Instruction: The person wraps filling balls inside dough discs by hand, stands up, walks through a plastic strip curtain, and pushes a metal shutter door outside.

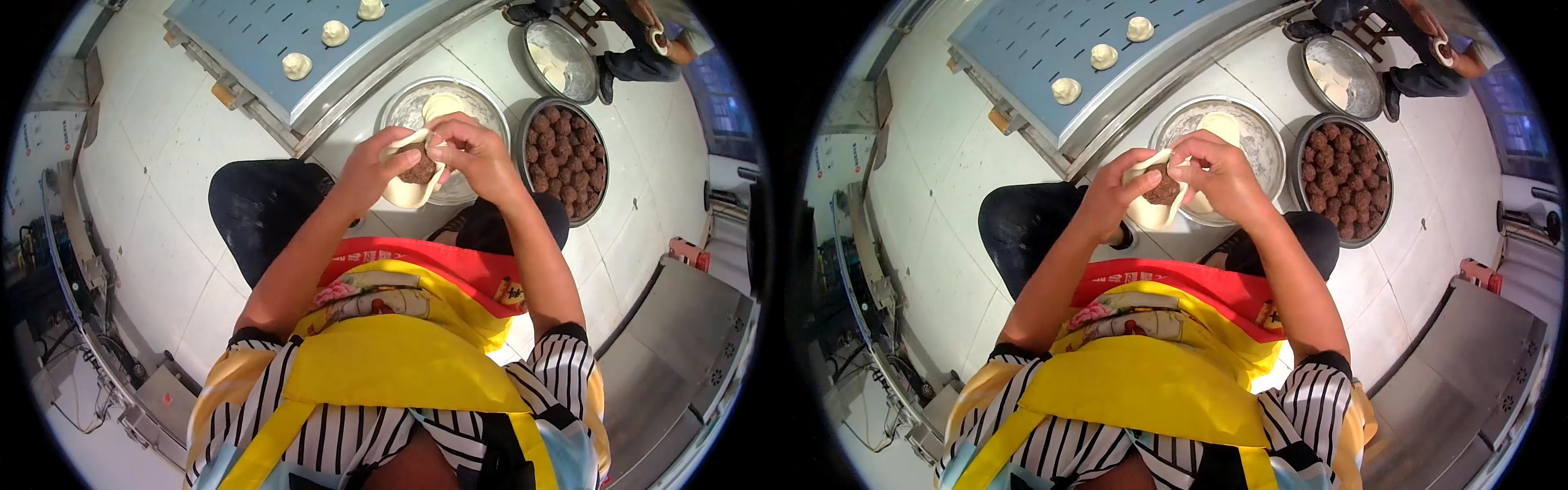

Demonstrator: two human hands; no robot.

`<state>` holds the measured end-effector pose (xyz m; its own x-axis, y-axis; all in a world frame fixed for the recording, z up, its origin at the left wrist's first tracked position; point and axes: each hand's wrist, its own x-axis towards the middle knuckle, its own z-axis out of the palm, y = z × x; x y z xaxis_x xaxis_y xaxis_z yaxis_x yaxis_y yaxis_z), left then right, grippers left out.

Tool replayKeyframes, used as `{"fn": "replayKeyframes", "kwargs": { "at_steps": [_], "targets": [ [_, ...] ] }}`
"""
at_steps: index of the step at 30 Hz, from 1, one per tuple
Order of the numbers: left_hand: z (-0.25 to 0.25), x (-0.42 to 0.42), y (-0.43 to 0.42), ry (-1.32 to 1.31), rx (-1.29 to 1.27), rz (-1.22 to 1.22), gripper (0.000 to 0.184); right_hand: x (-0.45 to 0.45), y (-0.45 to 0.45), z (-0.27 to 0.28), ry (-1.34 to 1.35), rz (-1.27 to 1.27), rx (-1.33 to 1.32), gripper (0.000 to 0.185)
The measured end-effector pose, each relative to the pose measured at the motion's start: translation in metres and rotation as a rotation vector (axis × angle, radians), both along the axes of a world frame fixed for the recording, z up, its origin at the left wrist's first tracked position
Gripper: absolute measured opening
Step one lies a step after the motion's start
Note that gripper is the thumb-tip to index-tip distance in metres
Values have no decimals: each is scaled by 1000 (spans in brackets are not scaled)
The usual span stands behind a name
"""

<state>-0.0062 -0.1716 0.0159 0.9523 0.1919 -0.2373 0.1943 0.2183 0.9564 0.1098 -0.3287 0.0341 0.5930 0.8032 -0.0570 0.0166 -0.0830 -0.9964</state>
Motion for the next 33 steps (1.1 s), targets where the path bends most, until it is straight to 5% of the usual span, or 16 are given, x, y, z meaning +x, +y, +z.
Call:
{"fn": "replayKeyframes", "kwargs": {
  "at_steps": [7, 19, 22, 26, 33],
  "targets": [
    [-14, 3, -8, 93, 32, 208, 40, -4, 2, -2, 59, -108, -99, 6],
    [-5, 7, 19, 16, 441, -272, 41, -15, 1, -15, -78, -66, -8, 8],
    [-21, 5, 2, -23, -376, 201, 41, -14, 1, -12, 110, -234, 7, 13],
    [-42, -4, -22, -37, -344, 298, 40, -14, -3, -22, 176, -177, -94, 21],
    [-11, -7, -1, 101, -120, 20, 39, -15, -5, -18, 107, -73, 59, 9]
  ]
}}
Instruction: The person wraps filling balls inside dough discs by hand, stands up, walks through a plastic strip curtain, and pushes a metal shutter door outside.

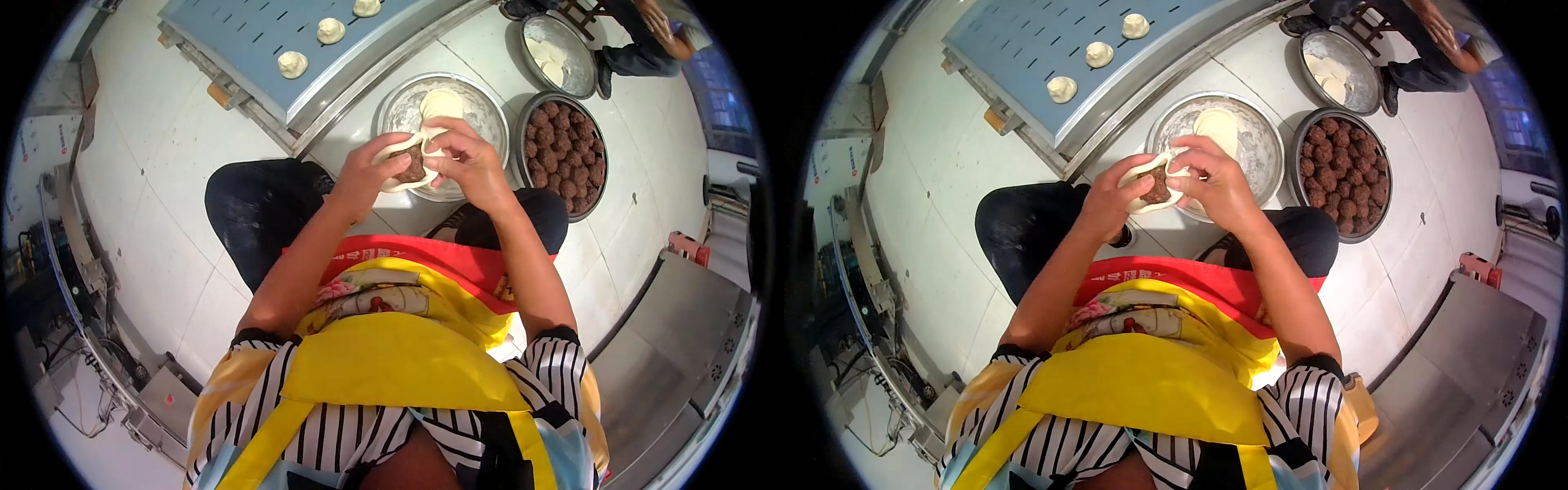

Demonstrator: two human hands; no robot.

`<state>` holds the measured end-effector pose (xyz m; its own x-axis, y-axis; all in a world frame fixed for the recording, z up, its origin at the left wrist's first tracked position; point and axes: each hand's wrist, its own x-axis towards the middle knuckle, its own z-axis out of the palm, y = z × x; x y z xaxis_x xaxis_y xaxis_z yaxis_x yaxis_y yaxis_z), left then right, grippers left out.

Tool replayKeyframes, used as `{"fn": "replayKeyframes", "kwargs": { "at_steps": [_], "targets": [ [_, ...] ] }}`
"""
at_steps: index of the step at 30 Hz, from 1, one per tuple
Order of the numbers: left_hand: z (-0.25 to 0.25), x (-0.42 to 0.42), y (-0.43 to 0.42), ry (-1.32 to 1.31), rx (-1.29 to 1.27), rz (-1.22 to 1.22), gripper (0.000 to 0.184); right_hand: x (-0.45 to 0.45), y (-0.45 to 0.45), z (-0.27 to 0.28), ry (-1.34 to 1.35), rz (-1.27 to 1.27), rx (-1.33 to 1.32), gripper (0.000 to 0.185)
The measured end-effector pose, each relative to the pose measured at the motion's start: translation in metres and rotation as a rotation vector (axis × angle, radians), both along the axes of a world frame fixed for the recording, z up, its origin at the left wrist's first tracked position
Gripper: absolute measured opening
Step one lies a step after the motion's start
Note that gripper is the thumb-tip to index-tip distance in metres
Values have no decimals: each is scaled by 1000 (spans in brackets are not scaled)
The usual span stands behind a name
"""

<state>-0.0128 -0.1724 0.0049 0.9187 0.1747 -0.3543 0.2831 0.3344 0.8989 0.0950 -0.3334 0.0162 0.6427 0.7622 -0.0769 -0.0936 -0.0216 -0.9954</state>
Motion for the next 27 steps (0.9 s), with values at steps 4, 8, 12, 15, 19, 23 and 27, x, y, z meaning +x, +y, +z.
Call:
{"fn": "replayKeyframes", "kwargs": {
  "at_steps": [4, 8, 12, 15, 19, 23, 27],
  "targets": [
    [-12, 2, -3, -22, -122, 39, 37, -5, -1, -3, -175, -21, -91, 12],
    [-24, 9, -16, -85, -45, 246, 32, -9, 5, -2, -141, -142, -168, 11],
    [-19, 6, -10, -45, 49, 149, 28, -10, 6, -5, -224, -82, -180, 10],
    [-18, 5, -9, -46, 60, 108, 26, -11, 4, -6, -226, -57, -147, 10],
    [-17, 9, -5, -58, 181, -5, 26, -16, 0, -3, -203, -91, -123, 9],
    [-12, 14, -7, -50, -91, 119, 30, -13, 1, -5, -156, -160, -146, 10],
    [-35, 15, -18, -176, -304, 144, 31, -11, 4, -3, 69, -298, -200, 11]
  ]
}}
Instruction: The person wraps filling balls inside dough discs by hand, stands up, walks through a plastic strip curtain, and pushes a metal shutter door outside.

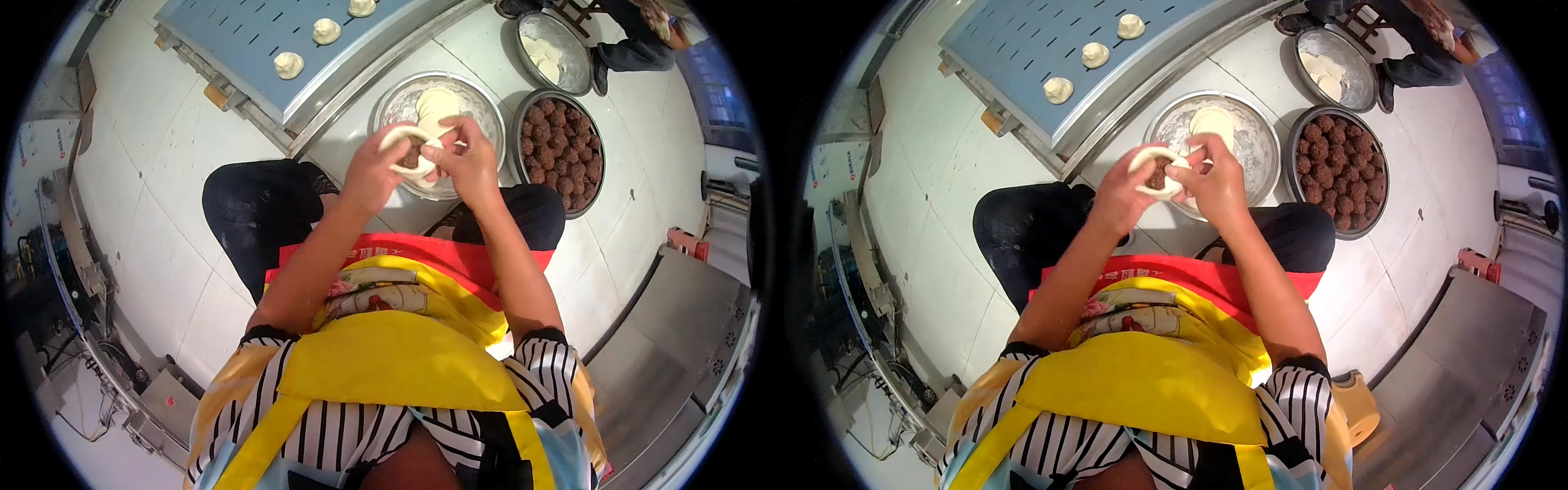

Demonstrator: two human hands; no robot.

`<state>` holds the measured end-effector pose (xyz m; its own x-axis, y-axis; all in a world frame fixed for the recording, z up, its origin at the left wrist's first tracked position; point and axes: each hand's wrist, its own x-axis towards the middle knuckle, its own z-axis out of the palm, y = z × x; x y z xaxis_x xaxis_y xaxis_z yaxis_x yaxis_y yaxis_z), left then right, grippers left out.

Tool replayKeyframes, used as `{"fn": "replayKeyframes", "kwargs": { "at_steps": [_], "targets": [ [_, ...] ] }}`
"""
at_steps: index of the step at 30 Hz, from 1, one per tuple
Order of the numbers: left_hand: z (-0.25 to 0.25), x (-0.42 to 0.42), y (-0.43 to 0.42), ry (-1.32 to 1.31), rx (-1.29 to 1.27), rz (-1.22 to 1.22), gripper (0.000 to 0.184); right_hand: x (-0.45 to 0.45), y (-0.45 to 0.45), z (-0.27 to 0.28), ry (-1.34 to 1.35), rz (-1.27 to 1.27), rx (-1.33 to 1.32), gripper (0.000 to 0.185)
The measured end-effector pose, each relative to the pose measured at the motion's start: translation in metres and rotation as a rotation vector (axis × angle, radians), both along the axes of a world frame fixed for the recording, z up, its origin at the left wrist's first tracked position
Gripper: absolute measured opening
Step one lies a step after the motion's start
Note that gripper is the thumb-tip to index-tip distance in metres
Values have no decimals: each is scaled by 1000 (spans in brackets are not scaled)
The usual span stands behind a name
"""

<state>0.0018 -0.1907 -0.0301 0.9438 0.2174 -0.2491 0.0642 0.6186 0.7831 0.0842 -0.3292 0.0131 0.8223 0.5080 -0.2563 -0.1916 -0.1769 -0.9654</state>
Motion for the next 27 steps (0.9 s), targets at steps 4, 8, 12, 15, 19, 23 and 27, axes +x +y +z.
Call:
{"fn": "replayKeyframes", "kwargs": {
  "at_steps": [4, 8, 12, 15, 19, 23, 27],
  "targets": [
    [-4, -7, -6, 90, -126, 51, 31, -3, -5, -12, -62, 157, 41, 11],
    [11, -11, -1, 170, -21, -61, 31, -5, -4, -7, -140, 174, 85, 10],
    [7, -6, 2, 110, 50, -139, 31, -3, -7, -3, -162, 198, 20, 10],
    [3, -5, -5, 83, -28, -16, 32, -5, -6, -2, -118, 81, -12, 12],
    [-9, -4, -20, 23, -148, 187, 38, -7, -3, -4, 13, 17, 14, 14],
    [-7, -12, -17, 117, 99, 65, 35, -7, -7, -11, -78, 163, -3, 14],
    [0, -13, -4, 90, 314, -100, 35, -13, -7, -10, -175, 148, 11, 13]
  ]
}}
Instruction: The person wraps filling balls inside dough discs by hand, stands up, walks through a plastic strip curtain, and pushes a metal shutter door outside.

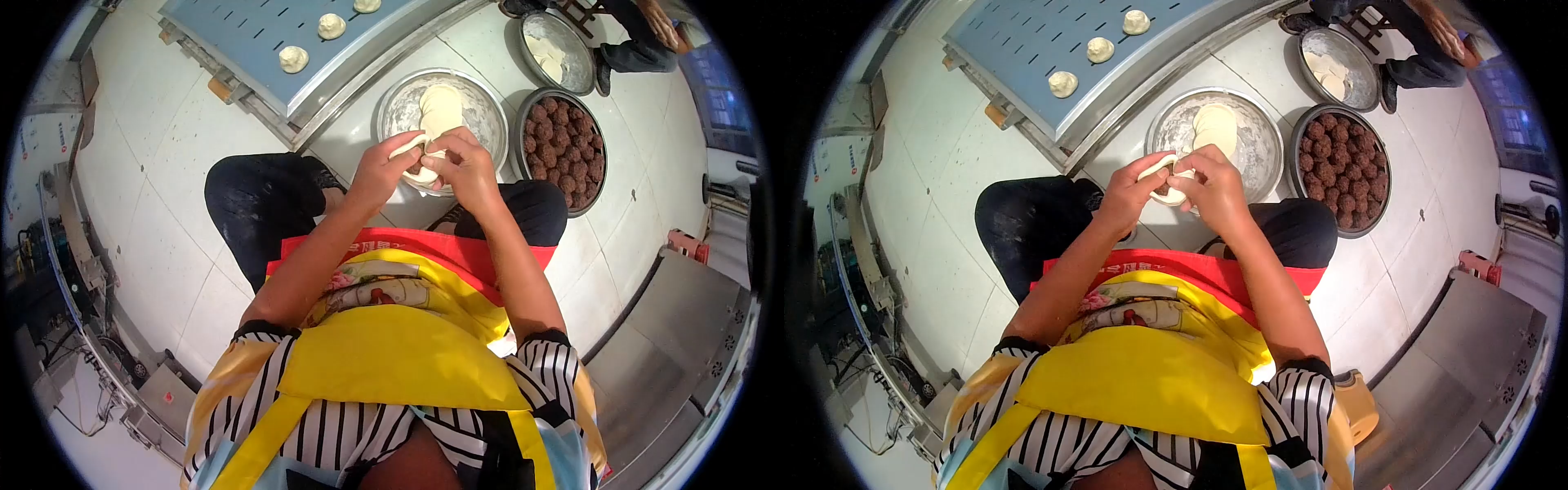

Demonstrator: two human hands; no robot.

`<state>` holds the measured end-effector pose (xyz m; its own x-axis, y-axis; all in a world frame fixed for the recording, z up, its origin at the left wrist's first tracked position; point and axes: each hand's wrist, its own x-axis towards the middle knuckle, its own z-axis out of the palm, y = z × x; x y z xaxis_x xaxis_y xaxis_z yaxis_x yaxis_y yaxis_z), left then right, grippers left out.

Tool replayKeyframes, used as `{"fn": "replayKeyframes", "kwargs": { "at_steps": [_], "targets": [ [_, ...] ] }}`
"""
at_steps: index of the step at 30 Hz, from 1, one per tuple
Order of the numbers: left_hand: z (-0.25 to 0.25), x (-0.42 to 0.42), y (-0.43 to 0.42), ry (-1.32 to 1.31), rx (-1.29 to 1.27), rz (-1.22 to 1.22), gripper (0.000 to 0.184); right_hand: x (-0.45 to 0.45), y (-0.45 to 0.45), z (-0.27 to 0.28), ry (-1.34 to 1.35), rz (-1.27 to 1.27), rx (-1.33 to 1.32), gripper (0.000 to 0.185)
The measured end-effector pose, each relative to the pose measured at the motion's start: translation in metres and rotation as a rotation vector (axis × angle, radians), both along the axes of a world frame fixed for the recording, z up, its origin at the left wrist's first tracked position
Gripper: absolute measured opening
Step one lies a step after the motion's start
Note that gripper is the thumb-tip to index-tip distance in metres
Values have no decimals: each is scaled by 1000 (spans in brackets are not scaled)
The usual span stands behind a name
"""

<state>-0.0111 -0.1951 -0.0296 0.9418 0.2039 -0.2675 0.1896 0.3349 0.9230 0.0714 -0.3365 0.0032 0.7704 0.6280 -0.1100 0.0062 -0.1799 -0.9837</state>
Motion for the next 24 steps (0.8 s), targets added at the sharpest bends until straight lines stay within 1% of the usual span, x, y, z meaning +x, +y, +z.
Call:
{"fn": "replayKeyframes", "kwargs": {
  "at_steps": [3, 6, 7, 9, 10, 13, 14, 17, 18, 21, 22, 24],
  "targets": [
    [9, 4, 4, -64, 43, -69, 34, -2, 0, 3, -71, 22, 26, 11],
    [5, 7, 14, 14, 62, -228, 40, 1, -2, 9, -81, 65, -31, 10],
    [7, 8, 10, -16, -78, -99, 42, 3, -2, 10, -80, 78, -62, 10],
    [14, 9, -6, -74, -358, 158, 47, 3, 2, 9, -19, -78, 35, 13],
    [18, 7, -9, -51, -448, 160, 49, 3, 4, 9, 6, -157, 85, 15],
    [13, 7, -16, -50, -536, 182, 43, -3, 10, 8, 35, -239, 2, 30],
    [7, 7, -13, -51, -502, 176, 38, -5, 8, 10, 104, -127, 68, 46],
    [18, 4, -9, -21, -538, 195, 35, -2, 2, 30, -30, -47, 13, 49],
    [21, 4, -7, -25, -567, 135, 33, -1, 0, 24, -27, -82, -10, 39],
    [27, 6, -2, 35, -487, 81, 35, 0, -2, 9, -33, -1, 99, 20],
    [29, 5, 0, 43, -456, 59, 35, -1, -1, 10, -11, 0, 147, 10],
    [33, 1, 4, 61, -393, 13, 37, -4, 0, 10, -53, -1, 162, 10]
  ]
}}
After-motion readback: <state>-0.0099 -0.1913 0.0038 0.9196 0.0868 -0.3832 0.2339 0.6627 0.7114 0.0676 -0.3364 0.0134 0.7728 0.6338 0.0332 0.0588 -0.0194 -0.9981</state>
